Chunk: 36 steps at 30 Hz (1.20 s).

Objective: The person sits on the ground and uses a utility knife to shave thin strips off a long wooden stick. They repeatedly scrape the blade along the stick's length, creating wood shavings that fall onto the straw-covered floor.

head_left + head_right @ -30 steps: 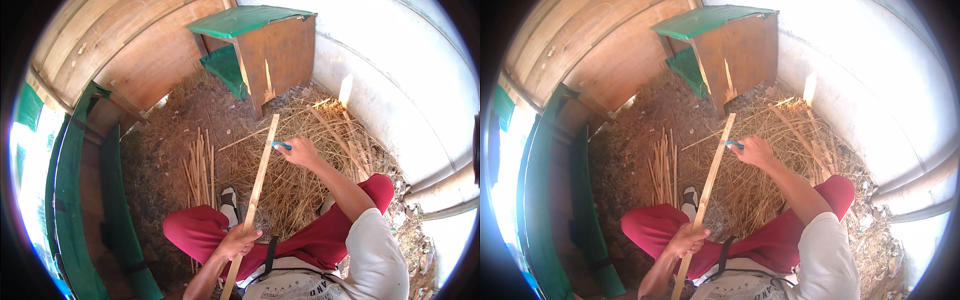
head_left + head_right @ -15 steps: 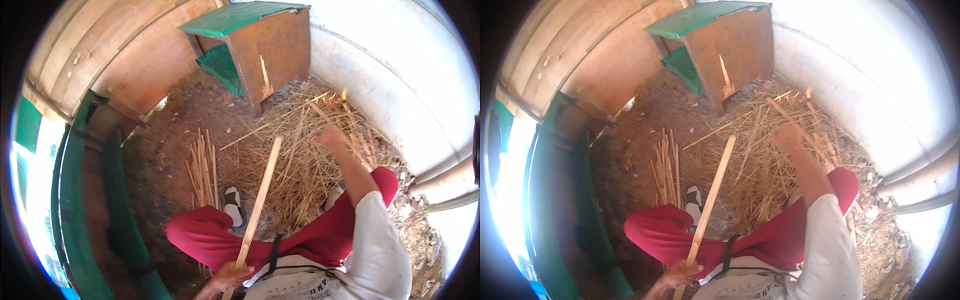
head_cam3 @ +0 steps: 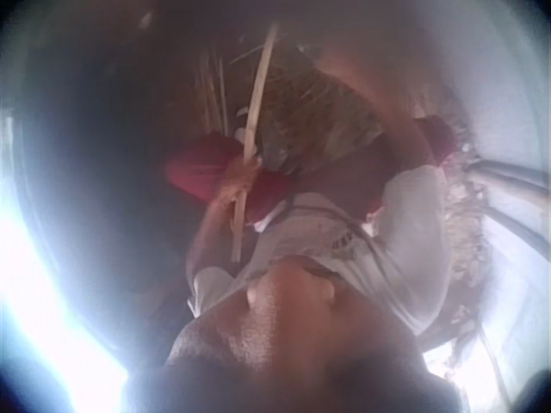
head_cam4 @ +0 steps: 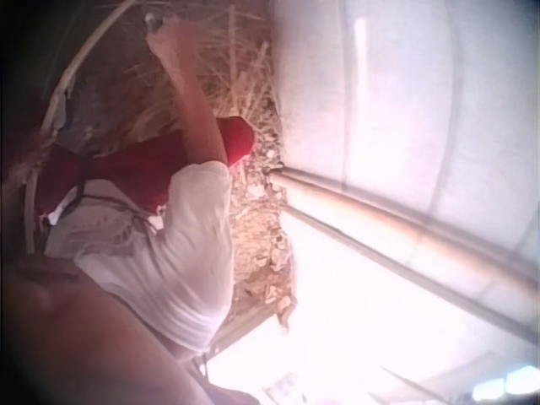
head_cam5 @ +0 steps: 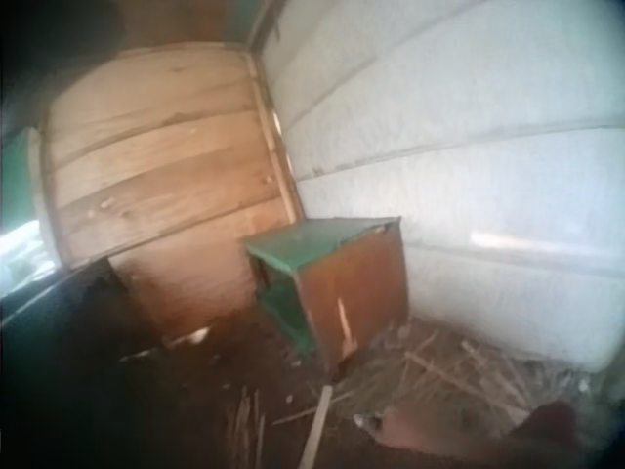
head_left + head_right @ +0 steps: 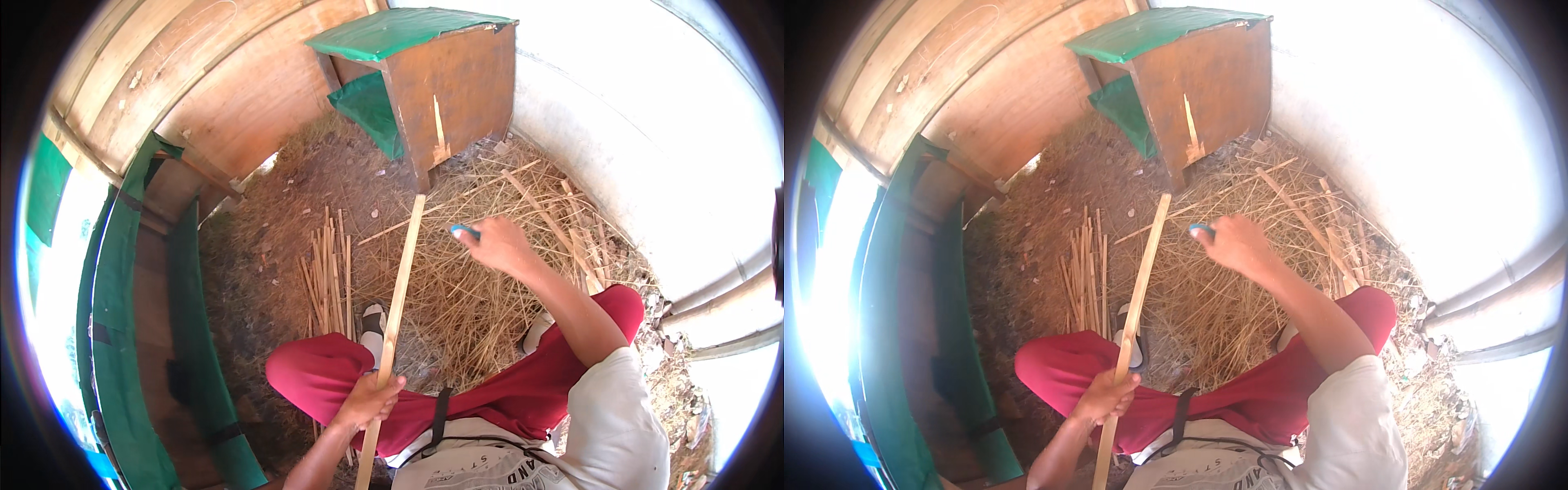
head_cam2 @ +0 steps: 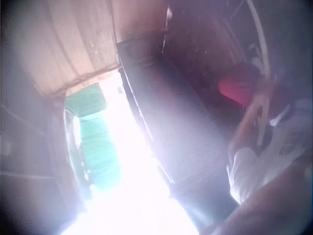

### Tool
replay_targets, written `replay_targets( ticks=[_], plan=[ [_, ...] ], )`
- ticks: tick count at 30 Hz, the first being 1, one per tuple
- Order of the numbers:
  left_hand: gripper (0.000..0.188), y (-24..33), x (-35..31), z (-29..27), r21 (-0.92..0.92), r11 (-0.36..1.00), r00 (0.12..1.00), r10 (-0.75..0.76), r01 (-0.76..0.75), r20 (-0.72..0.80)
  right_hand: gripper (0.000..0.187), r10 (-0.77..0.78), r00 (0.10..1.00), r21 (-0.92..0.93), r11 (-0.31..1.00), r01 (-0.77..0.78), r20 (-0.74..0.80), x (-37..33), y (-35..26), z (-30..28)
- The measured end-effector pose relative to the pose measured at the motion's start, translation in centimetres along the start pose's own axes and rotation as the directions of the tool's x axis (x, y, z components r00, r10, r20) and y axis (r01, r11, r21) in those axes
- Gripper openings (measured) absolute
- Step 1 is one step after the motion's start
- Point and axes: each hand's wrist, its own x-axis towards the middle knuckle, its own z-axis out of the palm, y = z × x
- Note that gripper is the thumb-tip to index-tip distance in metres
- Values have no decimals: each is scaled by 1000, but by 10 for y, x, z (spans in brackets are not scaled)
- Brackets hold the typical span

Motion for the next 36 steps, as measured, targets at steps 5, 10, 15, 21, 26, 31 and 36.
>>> replay_targets(
  ticks=[5,10,15,21,26,31,36],
  plan=[
    [33,36,29,16,-32,995,993,101,-100,55,51,-264,958,113,954,276,-115,-37,-25,3],
    [32,52,49,33,-95,984,980,160,-149,116,53,-272,934,204,925,320,-231,-26,-16,12],
    [32,55,50,37,-97,980,977,183,-173,109,55,-171,968,219,953,210,-184,-18,-17,6],
    [30,55,47,40,13,965,965,261,-261,30,56,-201,964,209,949,235,-173,-20,-26,8],
    [31,46,57,32,394,813,860,500,-428,-99,61,-314,939,228,912,340,-141,-28,-37,14],
    [35,45,69,31,645,585,703,704,-491,-103,62,-332,935,197,916,351,-121,-35,-45,24],
    [37,55,58,43,747,594,738,641,-300,-212,62,-382,898,131,900,415,-219,-28,-39,37]
  ],
)
